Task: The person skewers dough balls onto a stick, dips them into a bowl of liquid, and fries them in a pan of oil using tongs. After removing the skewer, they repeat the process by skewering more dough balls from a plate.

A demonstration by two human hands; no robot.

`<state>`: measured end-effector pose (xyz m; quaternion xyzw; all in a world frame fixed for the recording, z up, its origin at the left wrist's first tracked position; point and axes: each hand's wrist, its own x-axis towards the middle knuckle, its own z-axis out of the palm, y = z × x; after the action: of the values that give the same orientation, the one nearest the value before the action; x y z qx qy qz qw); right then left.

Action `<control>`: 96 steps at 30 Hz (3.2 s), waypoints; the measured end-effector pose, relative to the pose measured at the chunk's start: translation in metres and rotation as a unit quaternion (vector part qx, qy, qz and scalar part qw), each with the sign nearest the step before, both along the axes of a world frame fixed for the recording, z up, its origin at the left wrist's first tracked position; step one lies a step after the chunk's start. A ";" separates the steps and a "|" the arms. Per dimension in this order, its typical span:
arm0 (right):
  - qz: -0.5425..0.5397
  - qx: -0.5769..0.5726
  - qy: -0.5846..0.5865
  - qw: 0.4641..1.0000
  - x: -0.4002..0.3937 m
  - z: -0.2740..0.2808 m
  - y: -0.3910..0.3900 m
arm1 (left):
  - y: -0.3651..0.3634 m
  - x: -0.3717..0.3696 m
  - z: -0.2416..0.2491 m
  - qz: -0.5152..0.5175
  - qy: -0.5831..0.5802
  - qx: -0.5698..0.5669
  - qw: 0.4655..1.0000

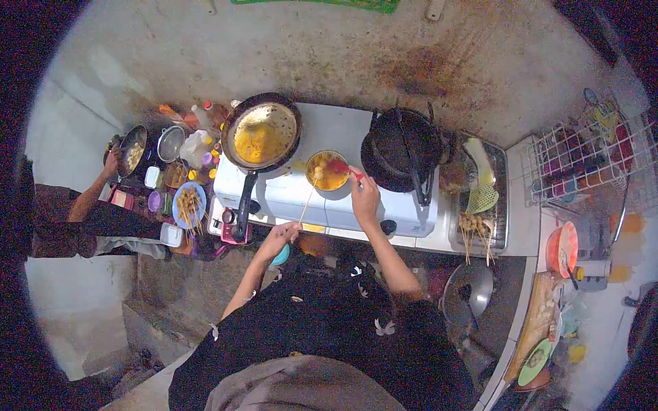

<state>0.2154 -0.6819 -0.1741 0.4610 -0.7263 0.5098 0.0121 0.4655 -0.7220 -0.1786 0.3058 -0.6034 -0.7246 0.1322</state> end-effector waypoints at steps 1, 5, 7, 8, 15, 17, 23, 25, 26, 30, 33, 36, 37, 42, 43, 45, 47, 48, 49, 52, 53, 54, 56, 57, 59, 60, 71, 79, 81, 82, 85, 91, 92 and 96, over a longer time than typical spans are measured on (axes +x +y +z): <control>-0.009 0.011 -0.066 0.998 0.002 -0.002 0.001 | 0.000 0.001 0.002 0.000 -0.001 -0.001 1.000; -0.032 0.006 -0.147 0.989 0.008 -0.019 0.008 | 0.002 -0.001 0.003 0.005 -0.014 0.003 1.000; -0.054 0.083 -0.202 0.974 0.008 -0.033 0.017 | 0.002 -0.002 0.004 0.004 -0.015 -0.004 1.000; -0.054 0.082 -0.202 0.975 0.009 -0.036 0.023 | 0.003 -0.003 0.007 0.005 -0.030 -0.024 0.999; 0.060 0.131 -0.370 0.918 0.013 0.002 0.074 | -0.020 0.000 0.006 0.124 -0.059 -0.050 0.989; 0.092 0.125 -0.389 0.908 0.012 0.023 0.082 | -0.039 0.004 -0.002 0.168 -0.021 -0.085 0.982; 0.044 0.142 -0.256 0.955 0.001 0.083 0.092 | -0.069 -0.007 -0.022 0.277 -0.008 0.000 0.961; -0.042 0.161 -0.108 0.980 -0.017 0.095 0.097 | -0.069 -0.014 -0.020 0.302 -0.006 0.005 0.953; -0.043 0.161 -0.108 0.980 -0.026 0.098 0.099 | -0.069 -0.017 -0.018 0.328 -0.003 0.009 0.944; -0.177 0.251 0.114 0.945 -0.059 0.103 0.101 | -0.069 -0.022 -0.017 0.346 0.028 0.081 0.934; -0.210 0.327 0.107 0.915 -0.076 0.096 0.100 | -0.063 -0.019 -0.026 0.350 0.053 0.153 0.923; -0.197 0.348 0.050 0.915 -0.086 0.088 0.097 | -0.048 -0.013 -0.029 0.261 0.015 0.181 0.948; -0.182 0.339 0.015 0.923 -0.088 0.085 0.096 | -0.041 -0.010 -0.028 0.262 0.014 0.181 0.948; -0.153 0.321 0.010 0.935 -0.105 0.056 0.090 | -0.013 0.005 -0.020 0.185 -0.028 0.173 0.967; -0.154 0.335 0.003 0.929 -0.105 0.056 0.089 | -0.009 0.007 -0.019 0.168 -0.042 0.164 0.971; -0.154 0.349 -0.003 0.925 -0.105 0.055 0.086 | -0.004 0.013 -0.016 0.170 -0.049 0.167 0.970; -0.188 0.324 0.022 0.927 -0.105 0.057 0.084 | -0.003 0.017 -0.015 0.118 -0.059 0.111 0.985; -0.187 0.324 0.023 0.927 -0.104 0.058 0.084 | -0.002 0.019 -0.014 0.119 -0.059 0.111 0.985; -0.220 0.321 0.037 0.921 -0.100 0.066 0.083 | 0.001 0.021 -0.005 0.112 -0.045 0.084 0.989; -0.260 0.289 0.026 0.921 -0.090 0.097 0.082 | 0.002 0.031 0.016 0.117 -0.022 0.027 0.992; -0.269 0.263 -0.002 0.927 -0.085 0.108 0.082 | 0.001 0.037 0.021 0.127 -0.018 -0.003 0.992; -0.252 0.230 0.006 0.940 -0.078 0.118 0.082 | 0.000 0.044 0.025 0.131 -0.017 -0.003 0.991; -0.214 0.234 -0.027 0.948 -0.059 0.147 0.075 | -0.004 0.062 0.032 0.223 0.004 -0.059 0.973; -0.178 0.238 -0.060 0.953 -0.050 0.154 0.071 | -0.004 0.068 0.037 0.284 0.016 -0.076 0.956; -0.104 0.243 -0.066 0.962 -0.033 0.155 0.056 | -0.008 0.081 0.028 0.376 0.024 -0.116 0.919; -0.072 0.259 -0.052 0.962 -0.019 0.155 0.046 | -0.012 0.093 0.016 0.384 -0.011 -0.125 0.915; 0.131 0.302 0.246 0.911 0.071 0.092 -0.057 | -0.023 0.115 -0.016 0.272 -0.056 -0.061 0.959; 0.090 0.273 0.271 0.919 0.083 0.085 -0.073 | -0.025 0.121 -0.020 0.205 0.008 -0.001 0.979; 0.059 0.251 0.282 0.924 0.081 0.080 -0.074 | -0.026 0.123 -0.012 0.204 -0.005 -0.001 0.979; 0.046 0.263 0.275 0.924 0.084 0.085 -0.073 | -0.026 0.123 -0.002 0.198 -0.017 -0.002 0.980; 0.038 0.255 0.280 0.925 0.083 0.084 -0.069 | -0.029 0.125 0.000 0.183 -0.032 -0.005 0.983; 0.051 0.338 0.183 0.922 0.090 0.095 -0.061 | -0.030 0.129 -0.006 0.174 -0.008 0.016 0.985; 0.050 0.339 0.183 0.922 0.087 0.097 -0.062 | -0.032 0.130 -0.010 0.167 -0.001 0.008 0.986; 0.011 0.359 0.084 0.929 0.076 0.104 -0.069 | -0.034 0.134 -0.016 0.190 -0.014 0.000 0.982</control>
<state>0.2909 -0.7509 -0.0698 0.4838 -0.8518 0.1746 -0.0989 0.5996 -0.7556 -0.1945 0.4249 -0.5361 -0.6820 0.2586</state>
